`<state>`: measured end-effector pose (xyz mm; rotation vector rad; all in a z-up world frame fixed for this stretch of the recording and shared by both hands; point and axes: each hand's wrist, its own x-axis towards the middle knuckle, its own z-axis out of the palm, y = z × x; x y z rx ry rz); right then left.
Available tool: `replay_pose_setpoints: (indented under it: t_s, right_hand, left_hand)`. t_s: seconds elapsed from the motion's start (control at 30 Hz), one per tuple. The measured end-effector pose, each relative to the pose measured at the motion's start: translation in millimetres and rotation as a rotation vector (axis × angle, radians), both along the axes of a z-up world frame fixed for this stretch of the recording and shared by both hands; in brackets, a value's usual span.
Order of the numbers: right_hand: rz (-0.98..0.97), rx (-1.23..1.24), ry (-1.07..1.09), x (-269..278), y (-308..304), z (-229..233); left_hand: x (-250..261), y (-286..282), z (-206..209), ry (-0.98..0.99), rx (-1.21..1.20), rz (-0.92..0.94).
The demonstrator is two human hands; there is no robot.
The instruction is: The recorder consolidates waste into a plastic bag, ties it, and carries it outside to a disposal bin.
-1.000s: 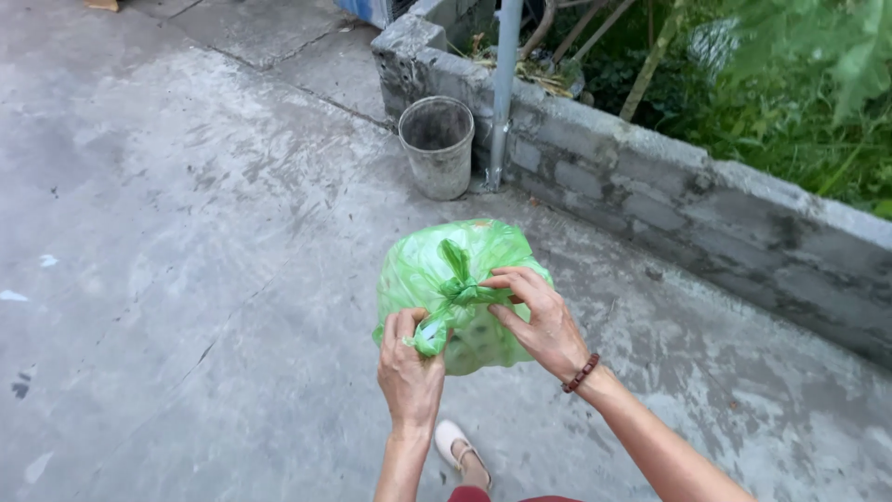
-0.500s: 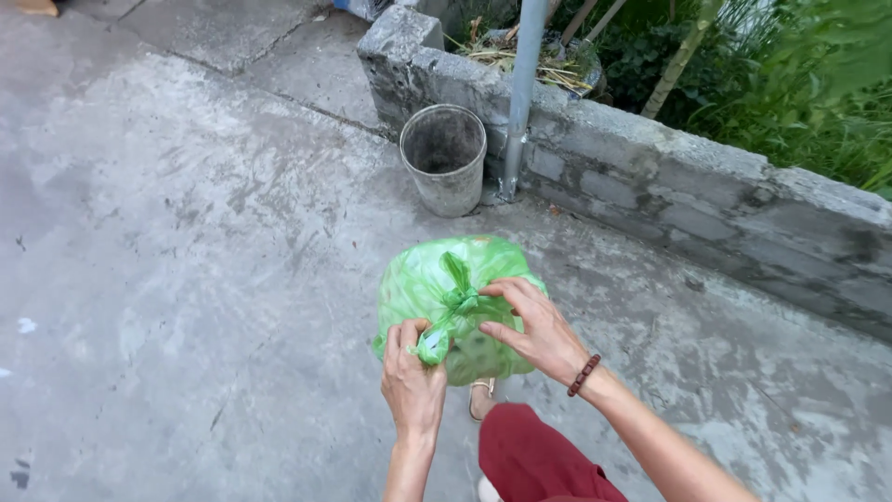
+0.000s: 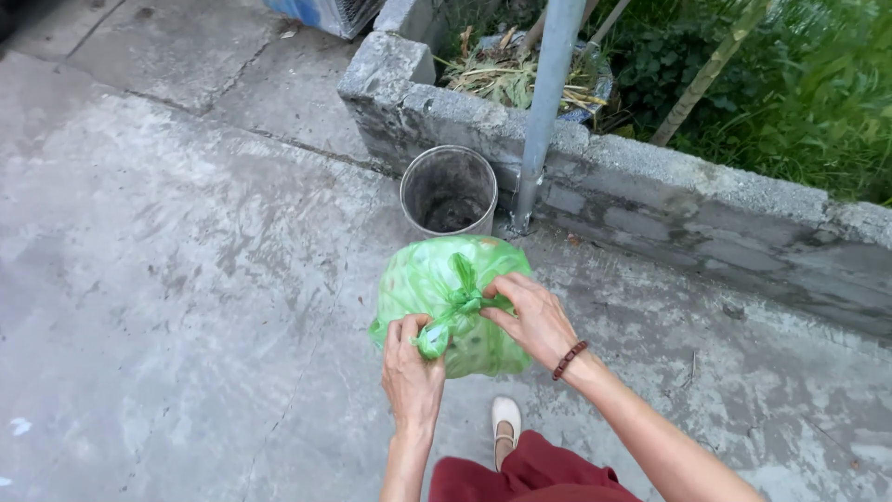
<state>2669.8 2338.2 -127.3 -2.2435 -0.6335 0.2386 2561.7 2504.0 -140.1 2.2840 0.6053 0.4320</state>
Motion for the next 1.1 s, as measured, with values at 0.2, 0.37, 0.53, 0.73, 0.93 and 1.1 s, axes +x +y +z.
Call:
replay_pose_setpoints:
  t_s: [0.2,0.37,0.53,0.73,0.93,1.1]
  right_hand:
    - [-0.14,0.108,0.047,71.4,36.7,-14.8]
    - [-0.307,0.201,0.075,127.1,74.7,-44.8]
    - [-0.419,0.224,0.097,185.6,120.3,-73.7]
    - [-0.514,0.152,0.182,262.6,179.8,-123.5]
    - [-0.635,0.1,0.214,320.7,226.1,-188.6]
    - [-0.703,0.073,0.185,353.1,249.2,-214.8]
  left_hand:
    - [85.9,39.4,-12.3,-0.076,-0.036,-0.059]
    - [155.2,71.1,-19.2,-0.032,-0.035,-0.071]
    - [229.6,121.6,-53.8,-0.015,-0.027,-0.191]
    - [316.7,192.2,-69.5,0.108,-0.069,-0.313]
    - [375.4,242.2,-101.3,0.22,-0.101,-0.38]
    - [404.0,256.8,-122.4,0.281,-0.149,-0.4]
